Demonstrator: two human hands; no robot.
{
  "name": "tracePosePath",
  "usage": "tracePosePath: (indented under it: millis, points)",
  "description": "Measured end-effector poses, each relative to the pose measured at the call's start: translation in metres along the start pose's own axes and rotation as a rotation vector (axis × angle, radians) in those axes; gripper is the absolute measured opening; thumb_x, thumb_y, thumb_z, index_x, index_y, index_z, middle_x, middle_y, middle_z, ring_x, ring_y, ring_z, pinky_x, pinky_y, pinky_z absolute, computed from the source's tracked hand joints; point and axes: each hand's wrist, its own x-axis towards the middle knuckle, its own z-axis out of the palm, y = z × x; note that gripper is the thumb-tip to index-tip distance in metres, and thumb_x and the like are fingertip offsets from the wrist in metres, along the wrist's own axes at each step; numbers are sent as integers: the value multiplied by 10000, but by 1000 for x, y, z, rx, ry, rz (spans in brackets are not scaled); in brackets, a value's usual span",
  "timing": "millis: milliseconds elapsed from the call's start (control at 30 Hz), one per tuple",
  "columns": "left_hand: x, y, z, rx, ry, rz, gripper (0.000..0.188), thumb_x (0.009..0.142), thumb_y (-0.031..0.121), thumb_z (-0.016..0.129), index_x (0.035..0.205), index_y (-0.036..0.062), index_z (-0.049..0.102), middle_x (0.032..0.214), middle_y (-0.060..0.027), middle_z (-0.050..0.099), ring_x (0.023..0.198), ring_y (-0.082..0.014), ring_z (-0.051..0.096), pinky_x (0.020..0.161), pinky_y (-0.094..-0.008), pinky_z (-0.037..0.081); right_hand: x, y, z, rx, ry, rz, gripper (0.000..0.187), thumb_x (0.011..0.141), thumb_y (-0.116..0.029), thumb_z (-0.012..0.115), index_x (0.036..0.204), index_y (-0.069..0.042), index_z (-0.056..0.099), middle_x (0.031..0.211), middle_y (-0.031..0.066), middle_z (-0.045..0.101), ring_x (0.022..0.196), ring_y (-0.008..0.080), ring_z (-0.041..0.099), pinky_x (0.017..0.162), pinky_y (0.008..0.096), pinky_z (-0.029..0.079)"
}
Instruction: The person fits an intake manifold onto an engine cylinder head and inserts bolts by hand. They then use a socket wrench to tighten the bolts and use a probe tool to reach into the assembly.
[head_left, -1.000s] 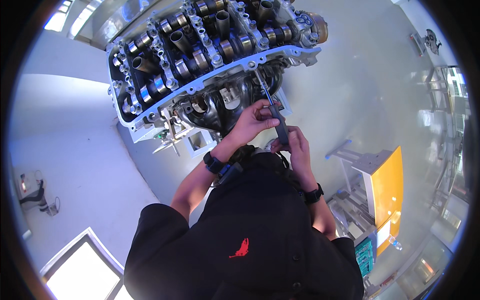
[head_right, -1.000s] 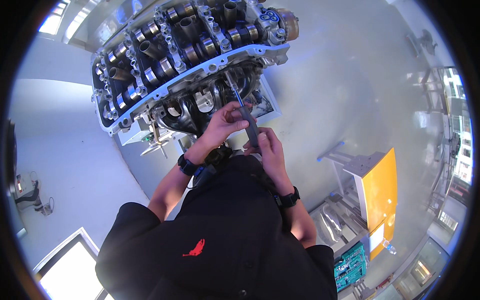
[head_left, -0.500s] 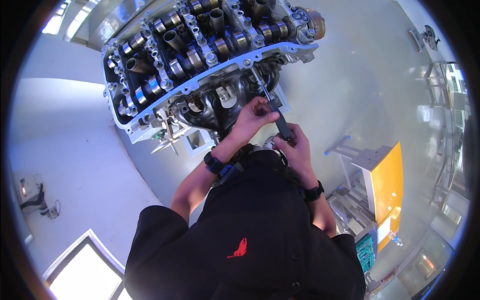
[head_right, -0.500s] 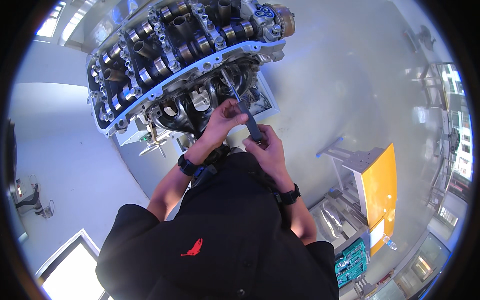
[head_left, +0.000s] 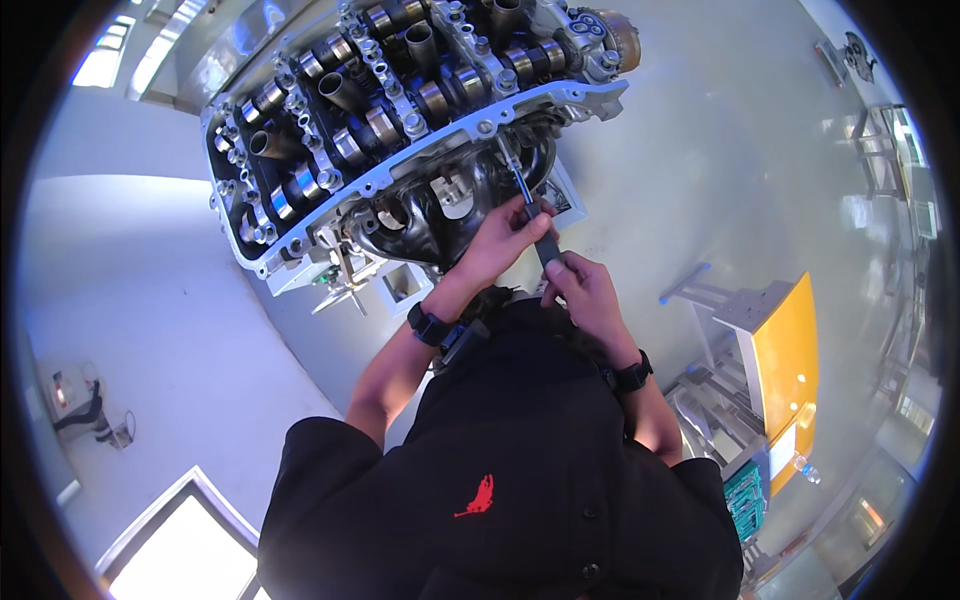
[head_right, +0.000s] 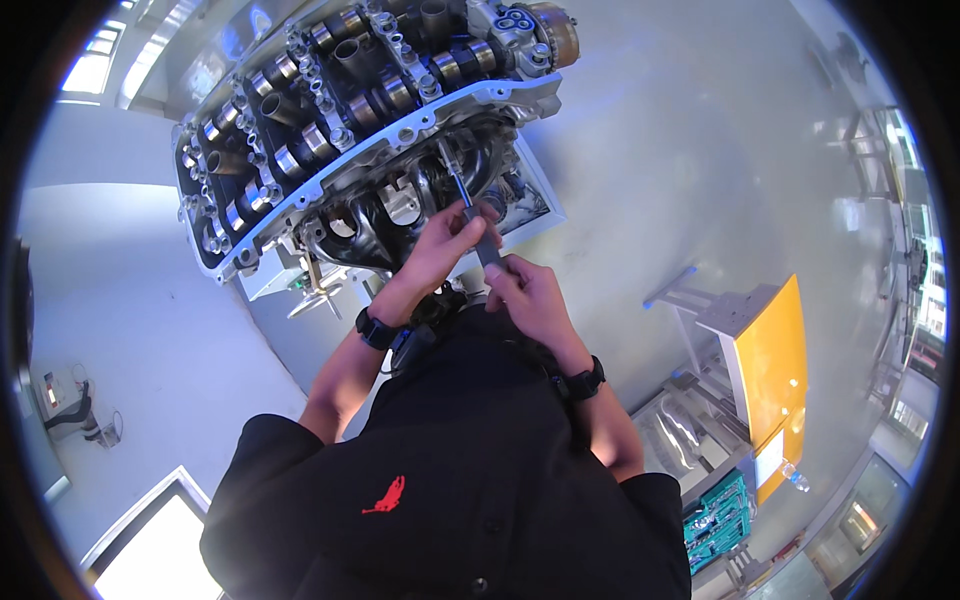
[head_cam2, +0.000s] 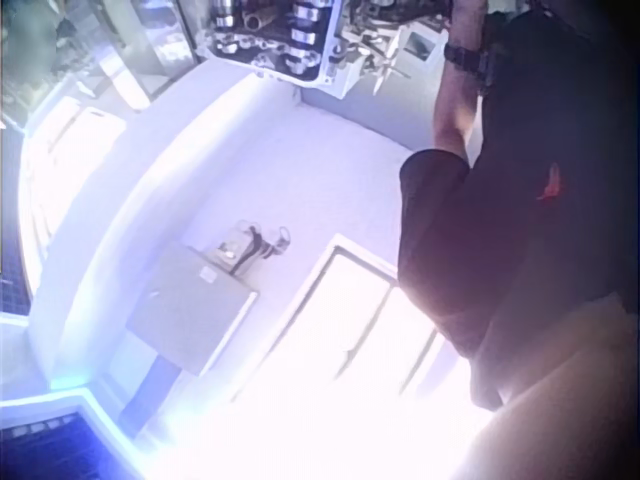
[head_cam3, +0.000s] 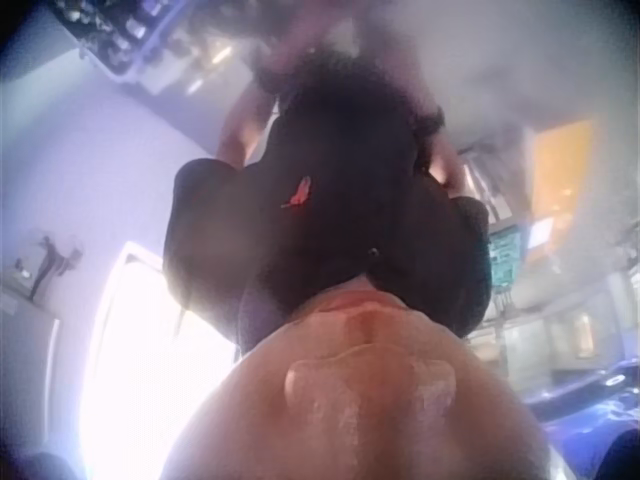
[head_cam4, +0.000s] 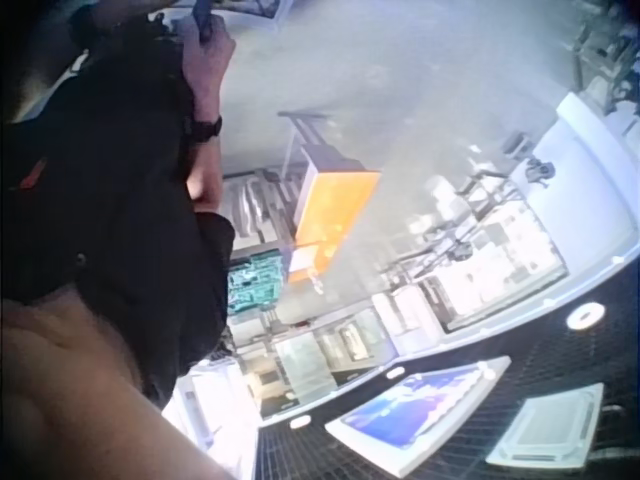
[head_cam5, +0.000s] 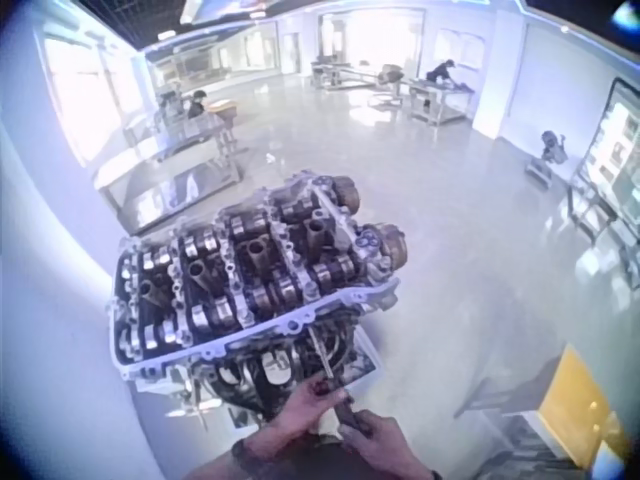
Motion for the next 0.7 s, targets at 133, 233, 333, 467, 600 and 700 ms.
tracePosePath:
  millis: [133, 233, 333, 467, 600, 700]
  points:
    - [-6, 14, 11, -449, -80, -43, 340, 835, 157, 634, 1104, -1, 498, 902, -76, 626, 885, -151, 590, 835, -293, 435, 1, -8, -2, 486, 13, 163, 464, 952, -380, 358, 863, 32, 553, 616, 73, 560, 560, 146, 591, 597, 267, 485]
    - [-5, -2, -7, -82, -90, 13, 354, 842, 202, 628, 1103, 1, 498, 924, -65, 617, 892, -136, 572, 839, -286, 426, -1, -9, -2, 206, 60, 150, 431, 949, -369, 383, 841, 16, 544, 641, 72, 556, 564, 147, 588, 606, 267, 490]
    - [-3, -6, -10, -5, -105, -20, 376, 848, 219, 619, 1128, 5, 486, 979, -67, 606, 905, -132, 558, 838, -282, 421, -7, -6, -2, 80, 53, -35, 393, 943, -348, 416, 826, 7, 538, 668, 60, 567, 581, 149, 590, 609, 273, 493]
    - [-3, -11, -1, -116, -82, -34, 371, 851, 195, 609, 1146, 13, 476, 1011, -65, 598, 923, -144, 558, 816, -273, 430, -1, -8, 0, -86, 22, -22, 369, 935, -342, 444, 832, 0, 535, 664, 46, 566, 607, 144, 595, 610, 270, 489]
    - [-8, 0, 8, -322, -247, -97, 354, 853, 163, 599, 1151, 19, 476, 1013, -71, 604, 940, -152, 565, 819, -278, 438, 0, -1, -4, 449, -113, 203, 412, 940, -379, 414, 854, 5, 539, 647, 58, 575, 596, 144, 587, 604, 267, 479]
    - [-2, -15, 2, -99, -164, -16, 358, 847, 146, 604, 1154, 12, 475, 982, -75, 608, 931, -153, 568, 800, -282, 453, -4, -5, 0, 341, -49, 211, 441, 943, -405, 393, 848, -2, 546, 624, 58, 571, 580, 149, 587, 599, 266, 479]
